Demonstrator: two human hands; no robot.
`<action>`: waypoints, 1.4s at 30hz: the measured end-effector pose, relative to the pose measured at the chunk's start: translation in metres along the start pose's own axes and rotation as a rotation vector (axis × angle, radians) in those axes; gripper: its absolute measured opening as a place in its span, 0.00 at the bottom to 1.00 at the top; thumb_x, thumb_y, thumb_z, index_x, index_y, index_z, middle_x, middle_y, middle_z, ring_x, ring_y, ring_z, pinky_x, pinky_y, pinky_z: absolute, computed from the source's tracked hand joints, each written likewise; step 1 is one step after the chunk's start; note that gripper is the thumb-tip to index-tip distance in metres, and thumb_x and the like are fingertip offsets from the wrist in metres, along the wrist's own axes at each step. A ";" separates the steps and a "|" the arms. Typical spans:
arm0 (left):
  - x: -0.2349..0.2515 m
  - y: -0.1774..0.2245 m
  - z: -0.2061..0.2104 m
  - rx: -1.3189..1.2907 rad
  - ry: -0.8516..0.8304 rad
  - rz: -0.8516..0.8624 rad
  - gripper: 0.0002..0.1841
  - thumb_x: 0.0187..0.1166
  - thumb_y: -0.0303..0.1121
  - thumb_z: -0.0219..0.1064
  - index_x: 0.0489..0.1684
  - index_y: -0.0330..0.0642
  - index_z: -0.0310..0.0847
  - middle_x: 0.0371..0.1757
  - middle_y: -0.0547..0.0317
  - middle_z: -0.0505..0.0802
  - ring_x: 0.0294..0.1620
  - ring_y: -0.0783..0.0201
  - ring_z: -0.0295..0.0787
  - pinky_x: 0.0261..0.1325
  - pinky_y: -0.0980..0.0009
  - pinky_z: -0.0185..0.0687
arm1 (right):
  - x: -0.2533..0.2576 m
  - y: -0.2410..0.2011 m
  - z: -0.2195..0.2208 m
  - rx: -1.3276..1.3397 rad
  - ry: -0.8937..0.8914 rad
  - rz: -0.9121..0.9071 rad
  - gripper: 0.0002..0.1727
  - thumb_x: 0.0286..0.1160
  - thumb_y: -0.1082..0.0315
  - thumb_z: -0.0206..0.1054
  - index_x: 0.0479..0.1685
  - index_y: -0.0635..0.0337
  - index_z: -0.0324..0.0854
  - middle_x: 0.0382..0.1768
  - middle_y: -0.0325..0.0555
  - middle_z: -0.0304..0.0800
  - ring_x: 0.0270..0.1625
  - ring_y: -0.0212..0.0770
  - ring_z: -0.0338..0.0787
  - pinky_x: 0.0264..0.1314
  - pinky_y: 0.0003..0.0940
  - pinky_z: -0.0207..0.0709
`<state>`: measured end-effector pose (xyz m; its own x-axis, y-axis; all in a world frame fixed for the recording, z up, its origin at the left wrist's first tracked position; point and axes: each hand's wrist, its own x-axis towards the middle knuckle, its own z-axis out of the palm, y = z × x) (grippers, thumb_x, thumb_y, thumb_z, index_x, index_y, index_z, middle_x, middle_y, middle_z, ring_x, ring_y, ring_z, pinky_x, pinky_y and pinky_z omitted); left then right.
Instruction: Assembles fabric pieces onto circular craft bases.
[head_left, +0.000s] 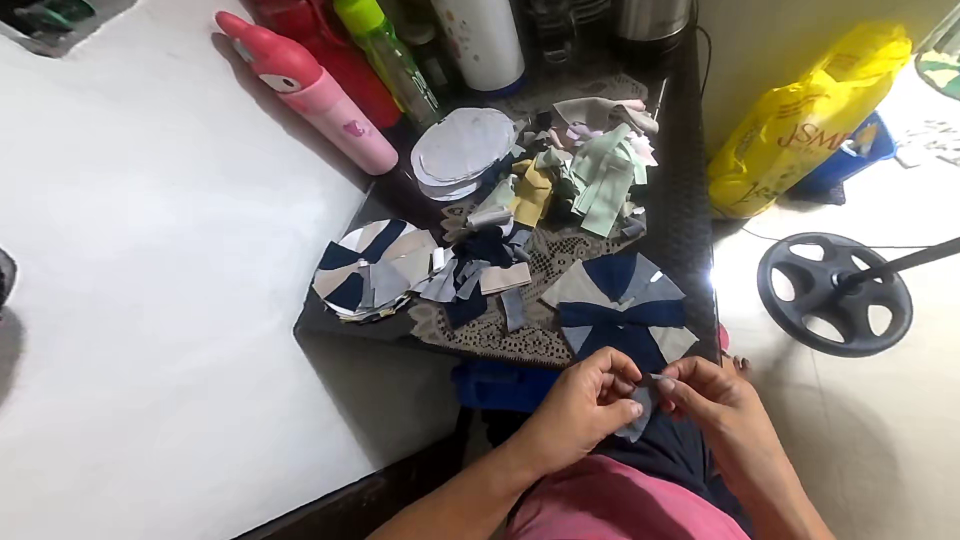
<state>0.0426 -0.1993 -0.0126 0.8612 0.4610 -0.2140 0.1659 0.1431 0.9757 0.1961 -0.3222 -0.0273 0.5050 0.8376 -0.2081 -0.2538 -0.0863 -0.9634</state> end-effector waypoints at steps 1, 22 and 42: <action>0.001 -0.001 0.000 0.028 0.023 0.017 0.14 0.75 0.21 0.69 0.57 0.35 0.76 0.43 0.62 0.90 0.39 0.76 0.88 0.46 0.78 0.86 | 0.001 -0.001 -0.001 -0.005 0.008 -0.002 0.04 0.72 0.75 0.68 0.34 0.59 0.87 0.25 0.34 0.92 0.28 0.25 0.89 0.33 0.19 0.84; -0.038 -0.009 0.006 -0.623 -0.065 -0.313 0.18 0.92 0.35 0.51 0.67 0.38 0.82 0.51 0.61 0.96 0.51 0.69 0.94 0.61 0.69 0.89 | -0.043 0.022 0.035 -0.810 0.068 -0.811 0.10 0.80 0.63 0.66 0.35 0.54 0.91 0.34 0.39 0.95 0.42 0.33 0.91 0.48 0.26 0.80; -0.031 -0.014 0.009 -0.247 0.002 0.029 0.07 0.79 0.21 0.66 0.50 0.34 0.82 0.45 0.64 0.92 0.46 0.75 0.90 0.54 0.76 0.88 | -0.029 0.011 0.011 -0.247 -0.061 -0.313 0.03 0.71 0.68 0.72 0.38 0.57 0.88 0.39 0.35 0.91 0.40 0.25 0.90 0.45 0.19 0.86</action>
<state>0.0182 -0.2230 -0.0189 0.8627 0.4701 -0.1863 0.0181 0.3393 0.9405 0.1695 -0.3409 -0.0300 0.4747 0.8739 0.1049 0.1139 0.0571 -0.9918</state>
